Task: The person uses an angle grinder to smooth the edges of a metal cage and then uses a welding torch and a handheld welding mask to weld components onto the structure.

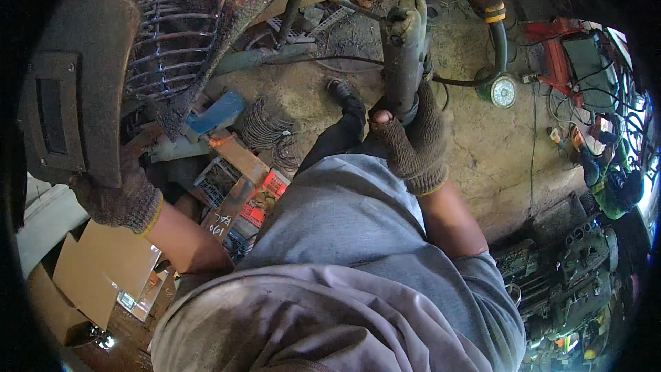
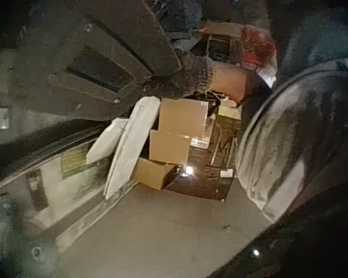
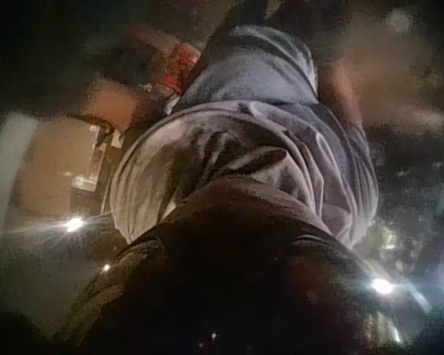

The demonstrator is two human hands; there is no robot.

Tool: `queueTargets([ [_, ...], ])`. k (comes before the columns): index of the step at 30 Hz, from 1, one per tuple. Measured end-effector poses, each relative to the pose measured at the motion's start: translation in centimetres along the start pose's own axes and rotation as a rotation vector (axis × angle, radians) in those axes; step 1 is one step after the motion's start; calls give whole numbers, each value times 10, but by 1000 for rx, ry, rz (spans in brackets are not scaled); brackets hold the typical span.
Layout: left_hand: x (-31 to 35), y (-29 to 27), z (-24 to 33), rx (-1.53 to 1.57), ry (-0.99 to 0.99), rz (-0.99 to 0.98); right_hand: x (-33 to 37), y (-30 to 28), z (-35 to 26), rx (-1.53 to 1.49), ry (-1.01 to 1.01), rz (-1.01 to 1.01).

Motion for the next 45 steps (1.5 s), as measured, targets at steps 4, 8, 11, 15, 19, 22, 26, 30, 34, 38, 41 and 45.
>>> queueTargets([
  [4,17,4,-13,105,-161,-114,0,-1,4,14,-31,19],
  [8,-19,-16,50,-322,74,-84,1,-1,5,-7,21,-13],
  [11,-24,-12,72,-70,11,-59,1,2,5,-17,22,17],
  [15,-31,-11,91,180,-19,-37,0,-1,14,9,2,31],
  [19,-32,-8,102,358,-72,-33,2,11,8,-74,25,78],
  [22,-39,-11,108,376,57,35,0,10,10,-111,34,-12],
  [26,-19,-3,86,154,299,84,-2,7,17,-277,82,-8],
  [30,-22,-4,87,200,164,-10,2,6,12,-81,72,5],
  [34,-14,4,86,459,-299,-98,1,8,12,-87,68,12],
  [38,-20,3,82,249,155,4,0,5,13,-108,79,-5],
  [41,-32,-3,98,248,182,61,-4,3,14,-265,178,-8],
  [45,-19,2,87,280,114,53,-9,1,8,-390,285,25],
])
Point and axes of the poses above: each hand's wrist, its own x-axis away from the middle knuckle, its own y-axis out of the palm, z = x × y, the point moved 2 cm from there along -x, towards the middle knuckle, and after that the axes turned 2 degrees about z, right-handed, at the moved point
